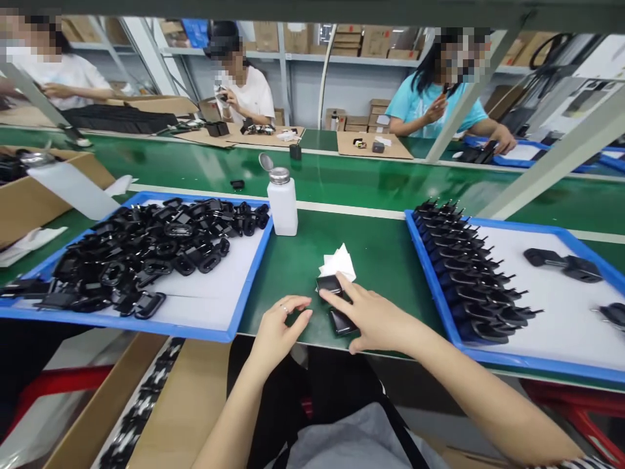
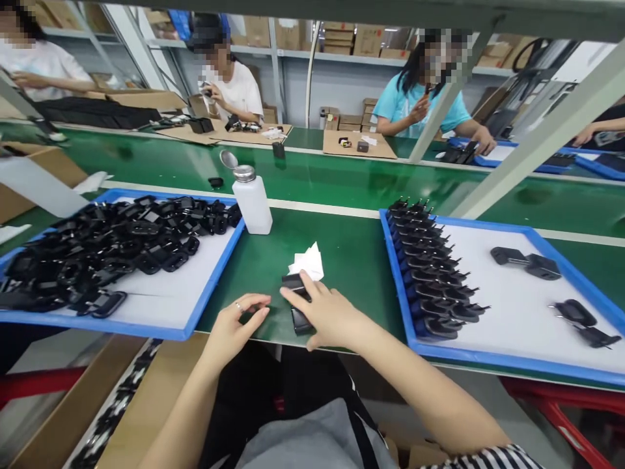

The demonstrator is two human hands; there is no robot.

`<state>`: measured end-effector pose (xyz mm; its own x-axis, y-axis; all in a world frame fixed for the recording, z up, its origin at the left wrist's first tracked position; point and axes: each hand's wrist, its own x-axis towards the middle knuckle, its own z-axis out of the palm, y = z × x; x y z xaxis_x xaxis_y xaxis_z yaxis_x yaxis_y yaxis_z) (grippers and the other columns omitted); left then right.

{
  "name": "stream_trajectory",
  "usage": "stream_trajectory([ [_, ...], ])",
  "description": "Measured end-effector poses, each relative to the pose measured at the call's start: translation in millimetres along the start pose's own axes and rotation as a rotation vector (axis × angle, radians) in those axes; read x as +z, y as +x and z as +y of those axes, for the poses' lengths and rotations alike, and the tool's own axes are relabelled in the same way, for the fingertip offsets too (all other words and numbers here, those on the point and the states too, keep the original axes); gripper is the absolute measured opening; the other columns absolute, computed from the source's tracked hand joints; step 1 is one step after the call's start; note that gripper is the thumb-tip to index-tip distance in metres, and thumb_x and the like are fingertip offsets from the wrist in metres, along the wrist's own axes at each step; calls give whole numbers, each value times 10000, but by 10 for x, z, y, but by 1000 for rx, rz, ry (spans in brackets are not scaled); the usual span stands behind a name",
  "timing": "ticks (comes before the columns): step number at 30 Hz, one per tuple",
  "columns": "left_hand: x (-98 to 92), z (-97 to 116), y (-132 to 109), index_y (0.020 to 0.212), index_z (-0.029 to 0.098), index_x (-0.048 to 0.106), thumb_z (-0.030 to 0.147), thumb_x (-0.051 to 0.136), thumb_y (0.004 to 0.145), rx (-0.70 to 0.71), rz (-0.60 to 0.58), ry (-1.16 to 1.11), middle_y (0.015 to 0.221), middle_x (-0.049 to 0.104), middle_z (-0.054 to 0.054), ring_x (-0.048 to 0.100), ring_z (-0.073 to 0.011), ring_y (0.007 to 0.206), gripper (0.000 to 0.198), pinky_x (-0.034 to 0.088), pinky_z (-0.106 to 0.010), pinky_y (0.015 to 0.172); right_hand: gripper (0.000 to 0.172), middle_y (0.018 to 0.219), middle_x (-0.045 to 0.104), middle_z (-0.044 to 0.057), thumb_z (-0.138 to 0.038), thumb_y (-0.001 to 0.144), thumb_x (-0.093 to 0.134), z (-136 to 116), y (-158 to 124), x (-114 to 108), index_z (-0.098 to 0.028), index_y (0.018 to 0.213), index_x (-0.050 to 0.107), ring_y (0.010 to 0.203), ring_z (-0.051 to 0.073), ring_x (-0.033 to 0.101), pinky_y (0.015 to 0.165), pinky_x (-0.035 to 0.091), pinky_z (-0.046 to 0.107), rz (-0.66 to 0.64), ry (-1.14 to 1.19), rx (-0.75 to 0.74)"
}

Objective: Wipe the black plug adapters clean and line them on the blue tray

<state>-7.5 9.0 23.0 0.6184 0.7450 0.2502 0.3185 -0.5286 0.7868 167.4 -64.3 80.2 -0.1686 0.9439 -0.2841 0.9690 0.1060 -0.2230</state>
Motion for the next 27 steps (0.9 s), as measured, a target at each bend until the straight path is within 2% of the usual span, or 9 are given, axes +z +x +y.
stream_trajectory([
  [2, 13, -9, 8, 880, 189, 538, 263, 445, 750, 10, 7, 2, 859, 589, -21, 533, -116, 777, 176, 431, -249, 704, 1032, 1343, 66, 151, -253, 502, 700, 155, -106, 12, -211, 1294, 39, 1188, 292, 172, 896, 296, 423, 23, 103, 61],
  [4, 58, 15, 30, 897, 183, 530, 260, 440, 751, 51, 43, 19, 909, 574, -35, 519, -129, 849, 188, 420, -270, 759, 981, 1335, 113, 165, -283, 560, 661, 301, -226, 58, -153, 1296, 26, 1199, 254, 164, 937, 253, 400, 61, 200, 134],
  [6, 123, 72, 61, 906, 183, 527, 265, 440, 750, 115, 56, 64, 942, 562, -42, 499, -142, 899, 197, 403, -289, 803, 864, 1312, 202, 162, -303, 614, 616, 405, -295, 139, -134, 1290, 104, 1189, 232, 206, 943, 250, 398, 99, 274, 166],
  [9, 249, 191, 100, 953, 198, 512, 286, 473, 727, 198, -82, 174, 971, 556, -38, 485, -163, 914, 246, 406, -309, 805, 642, 1254, 329, 132, -355, 634, 597, 468, -275, 282, -173, 1197, 348, 1148, 244, 284, 919, 272, 431, 189, 297, 140],
  [12, 374, 297, 107, 1041, 168, 464, 306, 560, 649, 136, -201, 331, 1020, 536, -76, 468, -230, 938, 426, 422, -364, 768, 372, 1154, 442, 100, -362, 622, 616, 463, -206, 386, -198, 949, 542, 1090, 262, 348, 898, 277, 452, 314, 299, 86],
  [17, 417, 408, 76, 1010, 169, 434, 294, 591, 603, -16, -239, 194, 971, 515, -64, 527, -199, 831, 454, 455, -316, 674, 333, 842, 565, 34, -332, 670, 570, 352, -230, 467, -204, 959, 465, 764, 172, 531, 687, 439, 312, 378, 772, 3],
  [21, 457, 479, 72, 1044, 201, 380, 339, 573, 626, -59, -108, 6, 941, 529, -32, 528, -168, 836, 481, 444, -294, 713, 284, 743, 539, 10, -364, 711, 484, 176, -233, 484, -212, 947, 438, 663, 151, 530, 580, 449, 265, 632, 1058, 49],
  [24, 578, 482, 86, 1086, 183, 359, 308, 552, 657, -7, 7, 27, 1044, 491, -71, 463, -195, 964, 487, 395, -335, 815, 180, 750, 524, 25, -333, 727, 459, 74, -182, 486, -205, 845, 506, 677, 160, 521, 597, 443, 278, 770, 928, 141],
  [27, 665, 433, 83, 1044, 142, 399, 272, 558, 651, -36, 42, 59, 1009, 501, -94, 458, -208, 958, 444, 392, -351, 815, 154, 807, 535, 41, -296, 719, 481, 18, -148, 507, -208, 833, 536, 709, 172, 521, 611, 444, 288, 778, 737, 187],
])
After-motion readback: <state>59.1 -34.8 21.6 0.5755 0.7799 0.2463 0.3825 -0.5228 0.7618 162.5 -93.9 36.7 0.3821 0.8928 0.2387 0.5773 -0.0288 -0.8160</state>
